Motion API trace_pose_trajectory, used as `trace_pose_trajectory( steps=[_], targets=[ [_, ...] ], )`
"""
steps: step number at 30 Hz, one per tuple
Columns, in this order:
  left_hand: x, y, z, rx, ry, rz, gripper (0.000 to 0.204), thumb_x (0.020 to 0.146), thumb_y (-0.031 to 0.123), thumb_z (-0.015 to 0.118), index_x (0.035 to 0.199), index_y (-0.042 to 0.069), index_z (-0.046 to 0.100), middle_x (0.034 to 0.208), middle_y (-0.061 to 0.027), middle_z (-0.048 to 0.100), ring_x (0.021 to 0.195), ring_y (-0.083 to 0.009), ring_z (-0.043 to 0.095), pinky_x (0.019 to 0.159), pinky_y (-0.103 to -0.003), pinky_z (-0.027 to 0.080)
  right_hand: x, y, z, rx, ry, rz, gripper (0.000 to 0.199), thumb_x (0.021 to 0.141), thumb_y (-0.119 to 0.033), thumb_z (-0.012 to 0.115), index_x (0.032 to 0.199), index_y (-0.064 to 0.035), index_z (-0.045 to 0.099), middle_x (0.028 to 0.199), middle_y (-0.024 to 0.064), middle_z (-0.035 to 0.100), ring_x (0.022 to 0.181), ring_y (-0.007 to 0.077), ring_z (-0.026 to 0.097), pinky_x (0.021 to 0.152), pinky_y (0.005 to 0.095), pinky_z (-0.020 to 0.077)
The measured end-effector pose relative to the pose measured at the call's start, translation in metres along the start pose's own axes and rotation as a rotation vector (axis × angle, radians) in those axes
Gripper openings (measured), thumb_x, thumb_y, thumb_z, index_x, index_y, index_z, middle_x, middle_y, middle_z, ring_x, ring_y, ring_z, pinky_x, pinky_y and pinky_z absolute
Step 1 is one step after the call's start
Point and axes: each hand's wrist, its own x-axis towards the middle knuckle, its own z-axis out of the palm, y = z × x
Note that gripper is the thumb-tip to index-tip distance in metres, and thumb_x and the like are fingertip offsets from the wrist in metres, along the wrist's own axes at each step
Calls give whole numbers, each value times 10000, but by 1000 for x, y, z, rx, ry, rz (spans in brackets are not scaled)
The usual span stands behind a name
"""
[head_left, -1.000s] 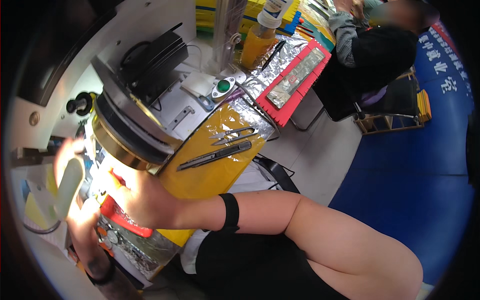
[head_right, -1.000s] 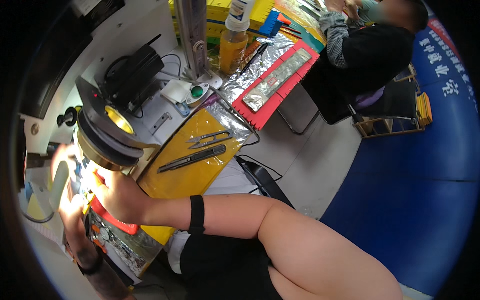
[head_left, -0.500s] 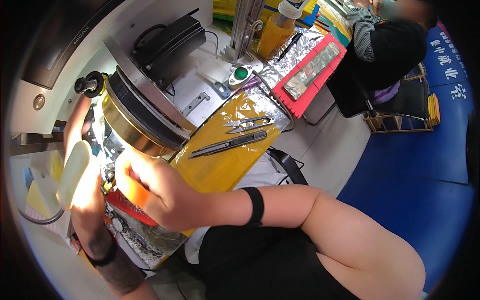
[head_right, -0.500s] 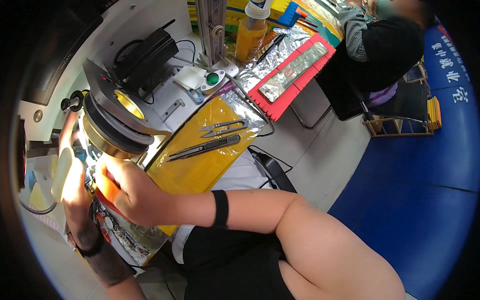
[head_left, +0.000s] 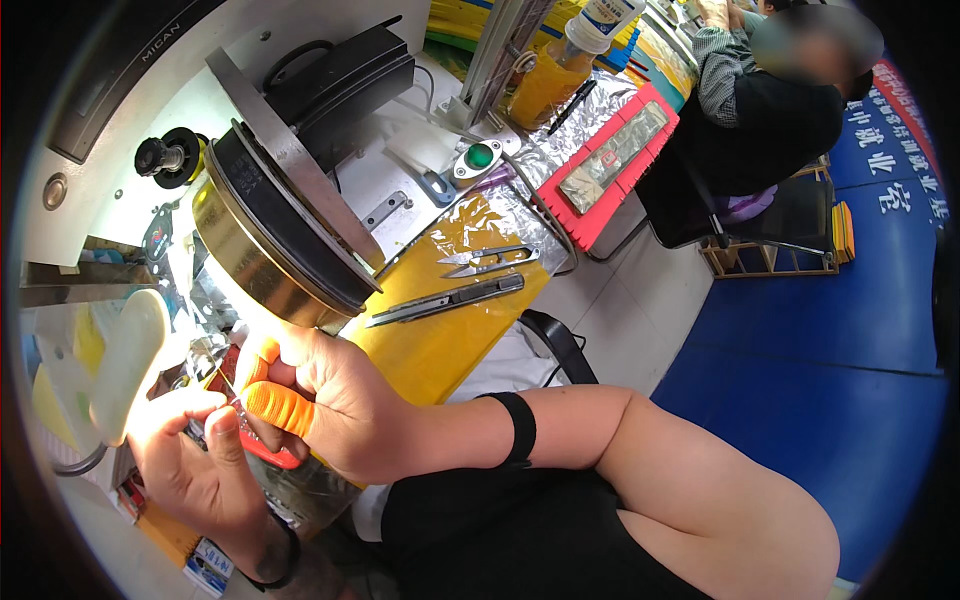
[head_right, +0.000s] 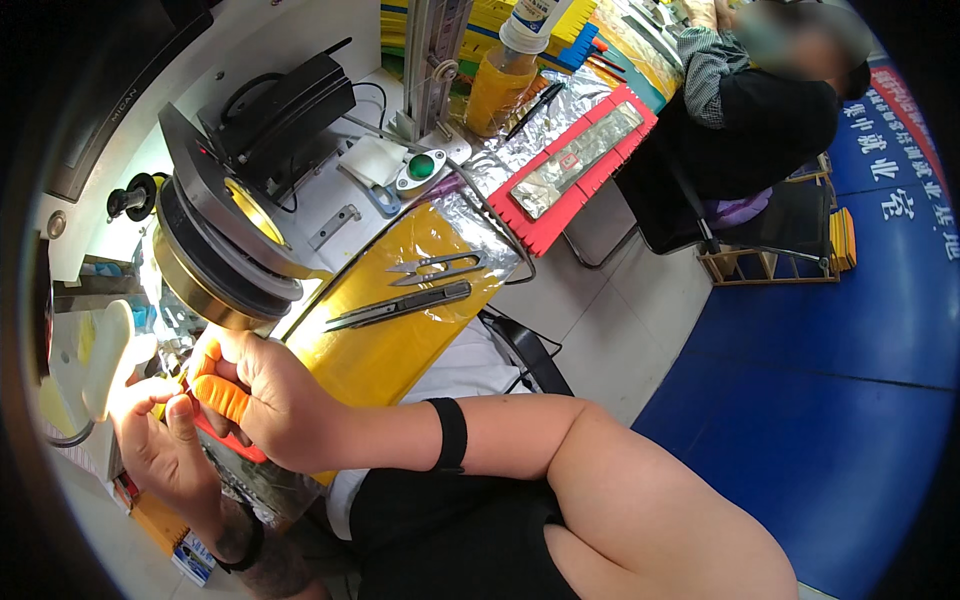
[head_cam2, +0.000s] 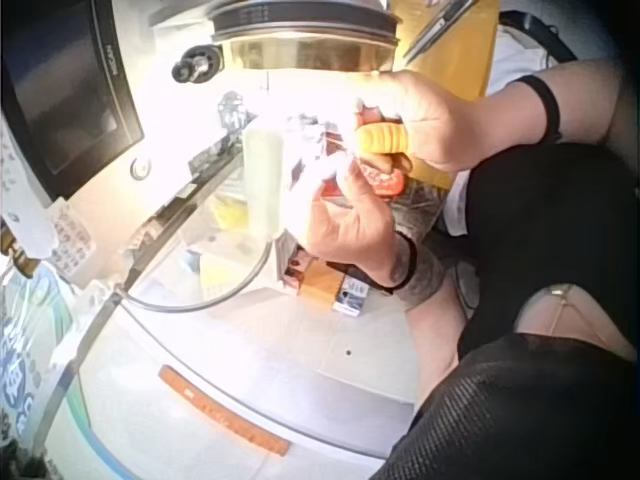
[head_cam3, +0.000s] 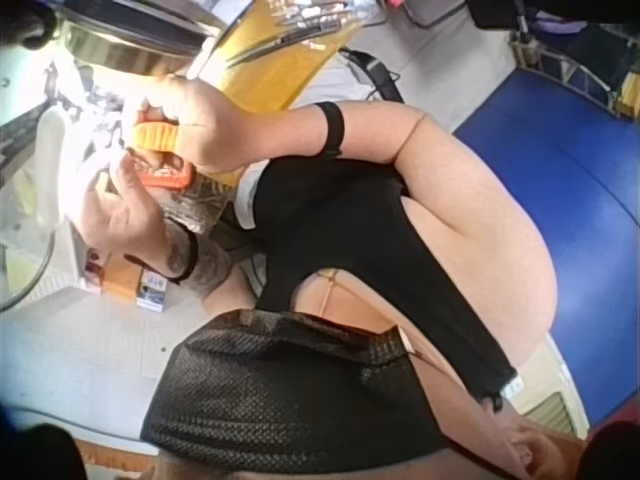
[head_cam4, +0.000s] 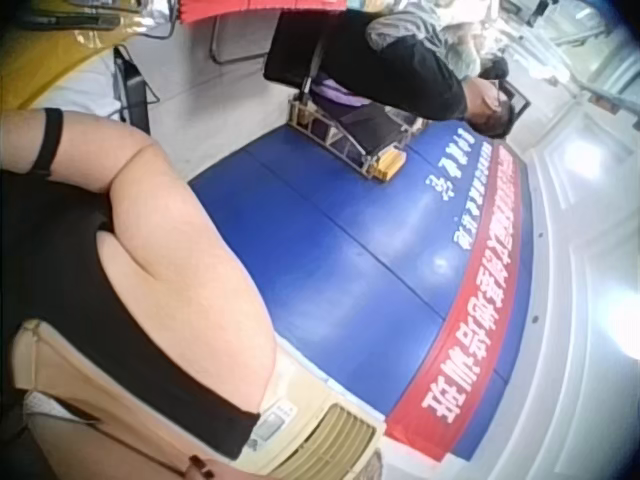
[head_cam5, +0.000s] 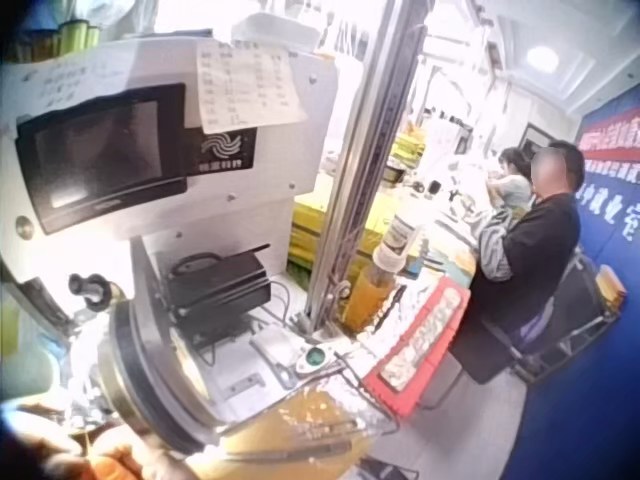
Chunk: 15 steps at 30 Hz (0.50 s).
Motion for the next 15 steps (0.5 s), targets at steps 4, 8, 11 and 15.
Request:
trace_pose_trajectory(
  steps=[4, 8, 11, 15],
  targets=[
    [-7, 6, 3, 132, 32, 92, 125, 886, 97, 686, 898, -1, 609, 1003, -160, 591, 958, -244, 574, 947, -376, 407, 0, 1, -1, 32, -21, 9, 68, 1008, -77, 510, 959, -57, 468, 761, 6, 550, 685, 43, 496, 609, 203, 402],
    [-15, 18, 21, 156, 191, 76, 143, 912, 88, 650, 850, -24, 585, 1109, -179, 510, 1127, -276, 499, 1021, -432, 371, 3, -6, -5, -9, -37, -87, 98, 991, -94, 558, 974, -55, 469, 773, 1, 558, 712, 62, 511, 626, 217, 408],
    [-17, 16, 28, 47, 200, -6, 122, 910, 85, 633, 875, -19, 580, 1139, -180, 496, 1110, -273, 497, 989, -400, 384, -4, -21, -12, -78, -52, 24, 136, 964, -95, 598, 999, -58, 472, 804, 3, 579, 756, 68, 532, 656, 230, 419],
    [-23, -2, 20, -46, 208, -165, 131, 986, 86, 484, 925, -5, 555, 951, -113, 568, 899, -209, 553, 854, -309, 438, -26, -52, -39, -570, -194, -57, 176, 950, -180, 639, 975, -39, 535, 742, 15, 549, 612, 93, 516, 560, 262, 419]
  ],
)
